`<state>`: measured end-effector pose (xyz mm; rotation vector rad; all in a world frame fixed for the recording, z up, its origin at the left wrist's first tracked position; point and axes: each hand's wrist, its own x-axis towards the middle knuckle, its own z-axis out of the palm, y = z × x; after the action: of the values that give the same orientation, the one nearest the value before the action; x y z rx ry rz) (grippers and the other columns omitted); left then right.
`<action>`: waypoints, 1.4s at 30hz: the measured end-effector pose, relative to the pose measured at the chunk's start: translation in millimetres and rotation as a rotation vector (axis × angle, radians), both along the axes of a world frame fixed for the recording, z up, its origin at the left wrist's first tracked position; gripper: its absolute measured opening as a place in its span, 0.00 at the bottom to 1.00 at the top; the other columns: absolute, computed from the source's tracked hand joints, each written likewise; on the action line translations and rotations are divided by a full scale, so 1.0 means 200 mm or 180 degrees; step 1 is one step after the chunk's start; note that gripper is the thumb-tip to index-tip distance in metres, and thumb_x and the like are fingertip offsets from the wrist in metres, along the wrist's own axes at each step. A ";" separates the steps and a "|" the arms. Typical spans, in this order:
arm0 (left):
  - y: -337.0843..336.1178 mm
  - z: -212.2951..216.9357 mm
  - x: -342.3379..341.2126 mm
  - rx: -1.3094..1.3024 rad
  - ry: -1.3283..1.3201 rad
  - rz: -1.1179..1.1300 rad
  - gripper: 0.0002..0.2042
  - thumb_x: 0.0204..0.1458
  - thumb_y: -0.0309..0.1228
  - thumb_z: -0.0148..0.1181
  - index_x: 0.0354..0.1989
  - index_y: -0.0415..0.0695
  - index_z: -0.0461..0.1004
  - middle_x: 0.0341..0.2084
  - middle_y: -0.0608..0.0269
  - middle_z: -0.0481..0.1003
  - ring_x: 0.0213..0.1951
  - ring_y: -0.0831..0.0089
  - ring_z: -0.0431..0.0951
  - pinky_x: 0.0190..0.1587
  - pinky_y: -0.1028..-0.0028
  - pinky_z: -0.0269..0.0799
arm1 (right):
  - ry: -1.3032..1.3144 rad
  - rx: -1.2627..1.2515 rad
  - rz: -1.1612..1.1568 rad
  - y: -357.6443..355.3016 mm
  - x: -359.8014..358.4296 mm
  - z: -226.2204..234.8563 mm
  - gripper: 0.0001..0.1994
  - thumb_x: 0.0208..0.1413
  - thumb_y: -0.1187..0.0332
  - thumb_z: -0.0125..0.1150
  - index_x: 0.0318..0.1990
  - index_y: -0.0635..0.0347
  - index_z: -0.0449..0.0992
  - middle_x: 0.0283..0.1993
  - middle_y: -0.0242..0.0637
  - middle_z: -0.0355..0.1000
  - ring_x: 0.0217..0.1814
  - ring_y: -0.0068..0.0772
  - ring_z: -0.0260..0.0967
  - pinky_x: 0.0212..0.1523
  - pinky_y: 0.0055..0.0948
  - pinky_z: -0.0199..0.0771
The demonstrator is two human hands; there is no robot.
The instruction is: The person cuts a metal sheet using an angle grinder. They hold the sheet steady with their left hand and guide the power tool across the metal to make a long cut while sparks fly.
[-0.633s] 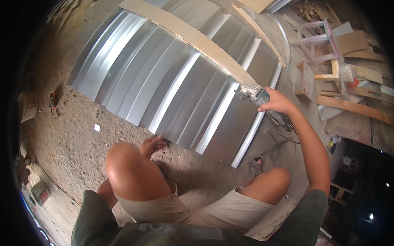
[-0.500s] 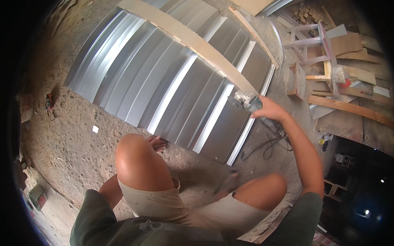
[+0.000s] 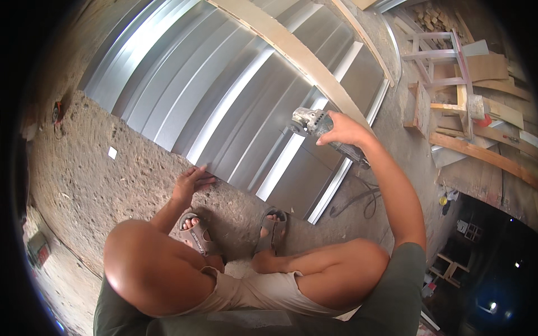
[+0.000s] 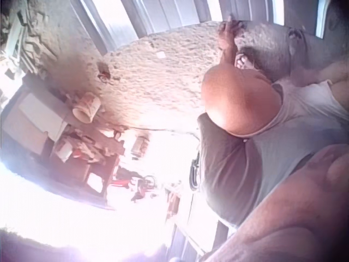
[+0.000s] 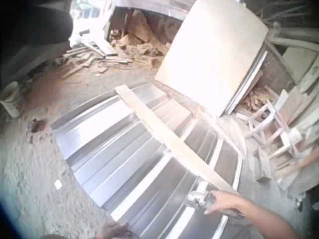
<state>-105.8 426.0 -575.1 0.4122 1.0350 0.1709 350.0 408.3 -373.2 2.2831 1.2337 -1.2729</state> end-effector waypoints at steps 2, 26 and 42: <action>0.06 0.02 0.02 0.0059 -0.0108 -0.0045 0.19 0.61 0.44 0.65 0.46 0.39 0.76 0.41 0.55 0.81 0.45 0.63 0.85 0.48 0.68 0.79 | -0.0016 0.0059 0.0004 0.02 0.01 0.01 0.56 0.33 0.56 0.80 0.67 0.85 0.58 0.65 0.66 0.67 0.69 0.50 0.67 0.69 0.32 0.63; -0.01 -0.03 0.05 0.0372 0.0034 0.0065 0.15 0.63 0.41 0.63 0.41 0.39 0.75 0.39 0.55 0.80 0.41 0.64 0.86 0.46 0.68 0.81 | -0.0073 0.0332 0.0347 -0.08 0.04 -0.25 0.40 0.34 0.61 0.79 0.58 0.72 0.71 0.50 0.49 0.78 0.53 0.40 0.76 0.56 0.32 0.73; 0.00 0.01 0.07 0.0328 0.0037 0.0241 0.15 0.62 0.40 0.64 0.40 0.38 0.77 0.38 0.54 0.81 0.39 0.65 0.86 0.45 0.69 0.82 | -0.0001 0.0194 0.0346 -0.04 0.02 -0.21 0.41 0.35 0.62 0.79 0.59 0.74 0.70 0.51 0.49 0.78 0.53 0.39 0.76 0.56 0.31 0.73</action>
<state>-91.6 425.1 -573.3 0.4679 1.0566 0.2907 354.7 399.9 -415.3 2.2235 1.3944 -1.2128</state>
